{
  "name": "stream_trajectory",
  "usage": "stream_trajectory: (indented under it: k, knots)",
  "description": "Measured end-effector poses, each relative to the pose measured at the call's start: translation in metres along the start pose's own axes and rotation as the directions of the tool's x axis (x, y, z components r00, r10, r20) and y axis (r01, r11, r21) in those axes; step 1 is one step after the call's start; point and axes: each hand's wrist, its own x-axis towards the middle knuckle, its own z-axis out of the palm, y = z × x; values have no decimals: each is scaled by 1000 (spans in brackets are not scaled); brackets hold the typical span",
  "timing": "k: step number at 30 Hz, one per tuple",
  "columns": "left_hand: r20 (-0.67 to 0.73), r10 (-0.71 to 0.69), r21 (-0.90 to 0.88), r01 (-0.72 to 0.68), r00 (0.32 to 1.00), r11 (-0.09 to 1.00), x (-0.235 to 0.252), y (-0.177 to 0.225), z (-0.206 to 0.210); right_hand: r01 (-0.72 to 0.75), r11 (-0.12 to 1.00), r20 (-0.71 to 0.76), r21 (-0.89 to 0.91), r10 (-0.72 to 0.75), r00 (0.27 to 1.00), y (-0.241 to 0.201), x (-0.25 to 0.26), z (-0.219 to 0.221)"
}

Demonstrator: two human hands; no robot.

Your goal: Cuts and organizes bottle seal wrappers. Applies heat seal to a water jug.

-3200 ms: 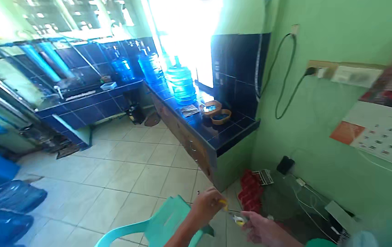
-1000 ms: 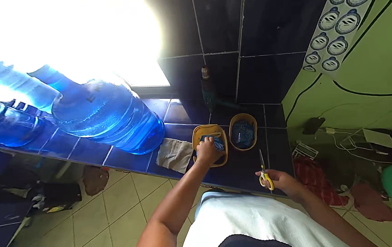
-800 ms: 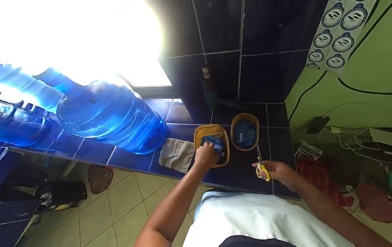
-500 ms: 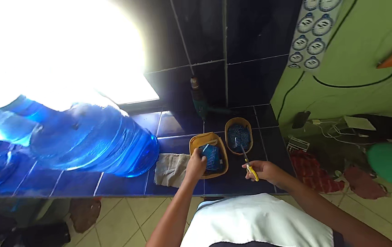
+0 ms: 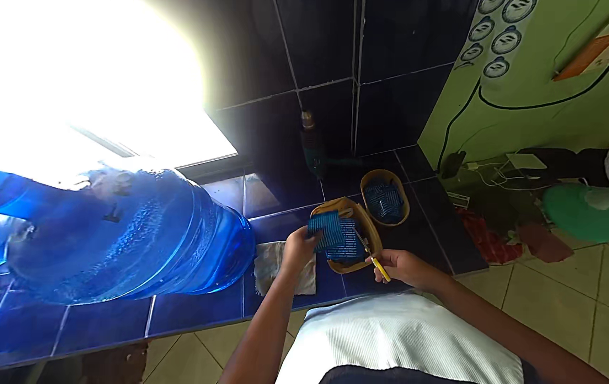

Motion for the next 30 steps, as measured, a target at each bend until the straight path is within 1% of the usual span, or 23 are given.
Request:
stream_trajectory:
  k: [1,2,3,5,8,11,13,16,20,24,30]
  knots:
    - [-3,-36,-178,35,999,983,2,-3,-2,-6,1000,-6,-26,6,1000,1,0,3]
    - [3,-72,-343,69,997,937,3,-4,-3,-13,999,-8,-48,12,1000,1,0,6]
    - [7,-100,-455,92,995,886,3,-3,-3,-14,998,-1,-64,14,1000,0,0,10]
    - [-7,-108,-569,84,994,818,2,0,-1,10,998,21,-69,-8,1000,0,1,16]
    - [-36,-81,-649,39,996,760,1,0,4,68,998,55,-20,-66,996,-1,8,23]
    - [-75,-81,-689,8,994,725,-1,2,12,96,995,57,-12,-95,994,-7,14,26]
    - [-118,-91,-713,-20,989,701,0,1,14,76,995,63,-58,-72,995,-10,15,21]
    - [-151,-95,-719,-43,984,694,1,3,12,47,994,97,-103,-37,995,-10,14,10]
    - [-108,-92,-713,-12,990,701,-7,16,19,53,998,125,-45,-47,991,-12,14,1]
    - [-46,-53,-664,9,998,748,-2,34,41,114,993,84,4,-114,990,-13,14,-14]
    - [0,-26,-598,21,1000,801,17,66,79,167,984,21,62,-169,985,-5,8,-56]
